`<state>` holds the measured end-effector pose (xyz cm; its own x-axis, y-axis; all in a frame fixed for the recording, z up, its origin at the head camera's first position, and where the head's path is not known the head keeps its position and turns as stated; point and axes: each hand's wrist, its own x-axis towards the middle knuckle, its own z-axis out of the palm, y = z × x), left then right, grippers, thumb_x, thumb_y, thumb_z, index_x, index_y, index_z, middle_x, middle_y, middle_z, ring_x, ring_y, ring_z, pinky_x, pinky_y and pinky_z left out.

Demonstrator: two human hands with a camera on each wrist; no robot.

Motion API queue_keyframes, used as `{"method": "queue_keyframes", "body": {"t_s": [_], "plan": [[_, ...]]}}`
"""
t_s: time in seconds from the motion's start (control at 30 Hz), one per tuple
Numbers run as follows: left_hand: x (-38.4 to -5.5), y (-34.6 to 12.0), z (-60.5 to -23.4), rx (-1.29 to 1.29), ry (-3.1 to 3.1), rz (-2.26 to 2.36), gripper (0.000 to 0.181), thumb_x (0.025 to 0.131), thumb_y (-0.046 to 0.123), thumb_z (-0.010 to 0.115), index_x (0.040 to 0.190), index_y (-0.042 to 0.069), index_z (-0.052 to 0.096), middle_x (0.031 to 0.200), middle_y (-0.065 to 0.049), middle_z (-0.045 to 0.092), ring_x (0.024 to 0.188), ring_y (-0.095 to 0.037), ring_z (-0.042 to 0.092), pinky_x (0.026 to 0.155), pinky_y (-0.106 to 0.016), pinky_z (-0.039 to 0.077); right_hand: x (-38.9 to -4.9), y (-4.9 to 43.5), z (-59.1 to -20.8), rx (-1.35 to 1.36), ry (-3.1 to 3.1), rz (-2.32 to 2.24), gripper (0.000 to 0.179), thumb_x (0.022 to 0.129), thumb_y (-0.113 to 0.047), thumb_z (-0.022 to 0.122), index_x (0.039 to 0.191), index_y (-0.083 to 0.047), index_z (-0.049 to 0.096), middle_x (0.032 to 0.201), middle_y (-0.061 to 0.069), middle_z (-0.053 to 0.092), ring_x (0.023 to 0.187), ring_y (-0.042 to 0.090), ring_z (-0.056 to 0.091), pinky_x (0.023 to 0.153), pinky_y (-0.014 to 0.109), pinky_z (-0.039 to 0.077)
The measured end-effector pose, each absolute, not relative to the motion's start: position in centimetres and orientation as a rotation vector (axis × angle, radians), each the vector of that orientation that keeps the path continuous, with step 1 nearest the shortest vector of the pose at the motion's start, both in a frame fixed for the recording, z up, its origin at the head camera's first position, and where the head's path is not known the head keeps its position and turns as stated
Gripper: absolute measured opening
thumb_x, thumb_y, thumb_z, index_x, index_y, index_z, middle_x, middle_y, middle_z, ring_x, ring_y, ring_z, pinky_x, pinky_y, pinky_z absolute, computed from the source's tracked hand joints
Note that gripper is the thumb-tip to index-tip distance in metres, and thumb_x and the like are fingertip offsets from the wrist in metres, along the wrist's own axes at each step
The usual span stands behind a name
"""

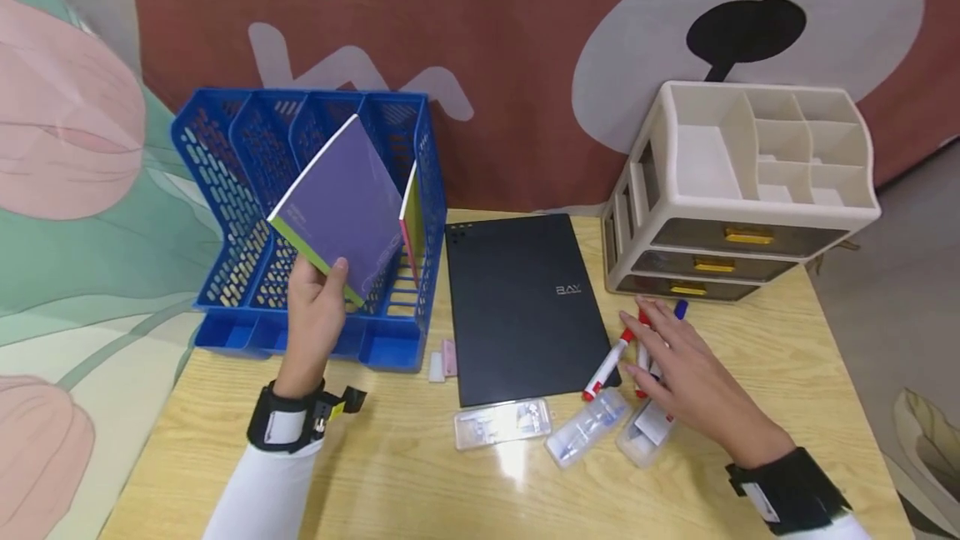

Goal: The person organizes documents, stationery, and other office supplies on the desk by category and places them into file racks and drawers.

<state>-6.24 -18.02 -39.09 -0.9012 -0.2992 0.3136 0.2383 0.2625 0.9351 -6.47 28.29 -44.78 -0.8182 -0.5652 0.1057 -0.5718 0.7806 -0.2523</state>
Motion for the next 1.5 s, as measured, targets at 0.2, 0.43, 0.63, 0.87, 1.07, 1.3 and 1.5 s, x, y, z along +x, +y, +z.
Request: {"method": "queue_keyframes", "body": {"t_s": [0.2, 0.43, 0.63, 0.87, 1.07, 1.3, 1.5], "plan": [[-7.5, -17.4, -39.4, 0.118, -2.153, -1.686, 0.042, 0.101, -0.002, 0.041, 0.142, 0.002, 0.044, 0.139, -0.021, 0.052, 0.127, -0.028, 0.049, 0.107, -0.049, 0.042, -6.3, 28.8, -45.2, 0.890, -2.941, 0.320, 0.080, 0.080, -0.036, 0.075, 0.148, -0.011, 0.040, 0.158, 0.023, 0.027, 0.146, 0.040, 0.013, 0.114, 0.067, 0.015], [-7.6, -16.1, -37.4, 0.118, -2.188, -1.685, 0.044, 0.099, -0.007, 0.037, 0.143, -0.004, 0.040, 0.141, -0.027, 0.049, 0.129, -0.035, 0.048, 0.108, -0.053, 0.040, -5.6, 29.8, -45.6, 0.852, -2.944, 0.324, 0.080, 0.081, -0.033, 0.074, 0.150, -0.012, 0.038, 0.160, 0.019, 0.023, 0.148, 0.036, 0.008, 0.109, 0.073, 0.020], [-8.3, -15.8, -37.5, 0.052, -2.195, -1.709, 0.048, 0.099, -0.008, 0.034, 0.147, -0.002, 0.034, 0.146, -0.026, 0.045, 0.132, -0.034, 0.044, 0.111, -0.050, 0.037, -4.7, 30.4, -45.8, 0.817, -2.934, 0.408, 0.082, 0.082, -0.029, 0.074, 0.152, -0.013, 0.034, 0.163, 0.015, 0.016, 0.147, 0.039, 0.010, 0.108, 0.074, 0.020], [-9.3, -15.5, -37.9, 0.001, -2.233, -1.668, 0.053, 0.099, -0.009, 0.033, 0.151, 0.001, 0.029, 0.150, -0.025, 0.040, 0.136, -0.033, 0.040, 0.113, -0.051, 0.033, -4.0, 30.8, -45.8, 0.768, -2.966, 0.473, 0.078, 0.084, -0.028, 0.073, 0.151, -0.012, 0.036, 0.162, 0.018, 0.017, 0.146, 0.041, 0.010, 0.106, 0.074, 0.023], [-11.1, -15.8, -40.2, 0.003, -2.277, -1.628, 0.056, 0.100, -0.005, 0.035, 0.153, 0.010, 0.028, 0.153, -0.018, 0.038, 0.138, -0.027, 0.036, 0.115, -0.050, 0.030, -3.7, 31.0, -45.8, 0.747, -3.002, 0.499, 0.076, 0.088, -0.028, 0.070, 0.152, -0.013, 0.032, 0.162, 0.019, 0.015, 0.146, 0.042, 0.009, 0.104, 0.074, 0.025], [-12.2, -16.1, -41.8, 0.003, -2.320, -1.582, 0.055, 0.101, -0.001, 0.036, 0.153, 0.017, 0.031, 0.153, -0.016, 0.040, 0.138, -0.027, 0.037, 0.115, -0.051, 0.031, -3.5, 31.2, -46.1, 0.694, -3.029, 0.550, 0.075, 0.089, -0.030, 0.069, 0.152, -0.013, 0.033, 0.164, 0.015, 0.012, 0.145, 0.043, 0.014, 0.099, 0.075, 0.031], [-12.2, -15.3, -40.1, -0.033, -2.355, -1.632, 0.055, 0.101, -0.005, 0.034, 0.153, 0.010, 0.028, 0.153, -0.020, 0.038, 0.140, -0.029, 0.033, 0.116, -0.052, 0.028, -3.4, 31.6, -46.5, 0.667, -3.043, 0.581, 0.075, 0.089, -0.032, 0.068, 0.152, -0.013, 0.033, 0.164, 0.014, 0.010, 0.145, 0.042, 0.015, 0.099, 0.075, 0.031]]}}
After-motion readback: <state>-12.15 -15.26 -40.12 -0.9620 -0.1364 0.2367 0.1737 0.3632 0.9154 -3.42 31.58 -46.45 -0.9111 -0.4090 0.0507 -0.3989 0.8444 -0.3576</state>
